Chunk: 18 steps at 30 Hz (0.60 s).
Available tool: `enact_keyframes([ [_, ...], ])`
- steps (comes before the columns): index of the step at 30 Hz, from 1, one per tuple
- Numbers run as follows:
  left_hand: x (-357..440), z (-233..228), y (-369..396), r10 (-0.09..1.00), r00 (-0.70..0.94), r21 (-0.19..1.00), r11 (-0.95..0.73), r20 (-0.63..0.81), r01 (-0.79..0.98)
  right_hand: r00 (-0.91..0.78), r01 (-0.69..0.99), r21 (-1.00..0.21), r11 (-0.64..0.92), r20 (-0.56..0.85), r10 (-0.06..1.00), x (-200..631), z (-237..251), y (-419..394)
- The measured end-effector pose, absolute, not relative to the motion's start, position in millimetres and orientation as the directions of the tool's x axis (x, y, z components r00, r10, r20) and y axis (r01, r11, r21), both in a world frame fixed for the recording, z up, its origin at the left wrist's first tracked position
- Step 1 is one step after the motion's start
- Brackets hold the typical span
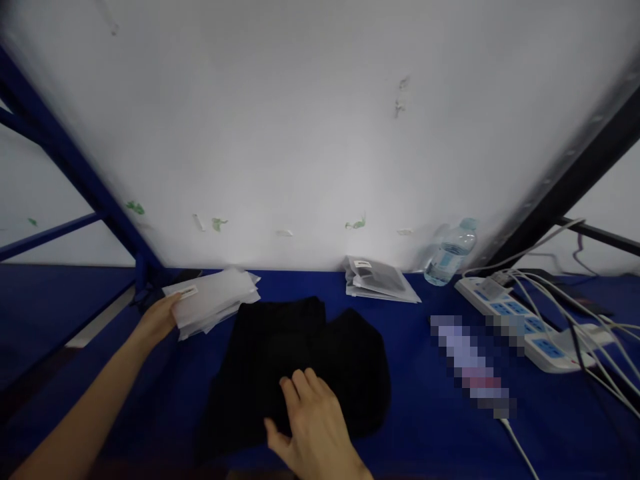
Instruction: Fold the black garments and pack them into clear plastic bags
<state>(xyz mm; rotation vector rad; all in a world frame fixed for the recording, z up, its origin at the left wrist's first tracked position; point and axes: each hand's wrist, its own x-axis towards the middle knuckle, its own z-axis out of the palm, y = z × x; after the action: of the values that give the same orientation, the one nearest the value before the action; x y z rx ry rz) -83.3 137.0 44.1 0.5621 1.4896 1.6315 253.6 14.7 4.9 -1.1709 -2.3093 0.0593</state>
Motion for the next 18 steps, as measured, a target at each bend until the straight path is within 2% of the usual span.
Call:
enact_keyframes([
  [2,-88,38,126,0.764,-0.634,0.990,0.033,-0.115,-0.139,-0.428,0.738,-0.308,0.600,0.474,0.770,246,6,12],
  [4,-74,30,112,0.750,-0.655,0.992,-0.015,0.093,0.124,-0.409,0.745,-0.305,0.593,0.494,0.767,236,6,12],
  [5,-61,27,104,0.770,-0.588,0.942,-0.047,0.246,0.332,-0.402,0.751,-0.301,0.588,0.497,0.769,231,5,13],
  [6,-45,23,97,0.819,-0.428,0.831,-0.101,0.382,0.548,-0.388,0.756,-0.311,0.577,0.497,0.776,227,4,14],
  [7,-28,19,89,0.890,-0.216,0.733,-0.172,0.402,0.658,-0.367,0.751,-0.346,0.562,0.488,0.792,225,3,15],
  [9,7,14,74,0.958,0.096,0.677,-0.259,0.269,0.689,-0.299,0.698,-0.502,0.510,0.444,0.845,230,5,19],
  [11,33,11,62,0.960,0.225,0.675,-0.278,0.167,0.683,-0.174,0.603,-0.691,0.399,0.375,0.911,247,12,25],
  [14,50,11,54,0.967,0.239,0.671,-0.233,0.085,0.704,0.072,0.498,-0.843,0.205,0.276,0.958,289,21,39],
  [16,52,13,55,0.972,0.236,0.661,-0.188,0.017,0.727,0.158,0.496,-0.862,0.106,0.210,0.965,318,22,47],
  [18,51,15,58,0.968,0.246,0.652,-0.151,-0.057,0.743,0.174,0.550,-0.833,0.060,0.184,0.967,338,18,53],
])
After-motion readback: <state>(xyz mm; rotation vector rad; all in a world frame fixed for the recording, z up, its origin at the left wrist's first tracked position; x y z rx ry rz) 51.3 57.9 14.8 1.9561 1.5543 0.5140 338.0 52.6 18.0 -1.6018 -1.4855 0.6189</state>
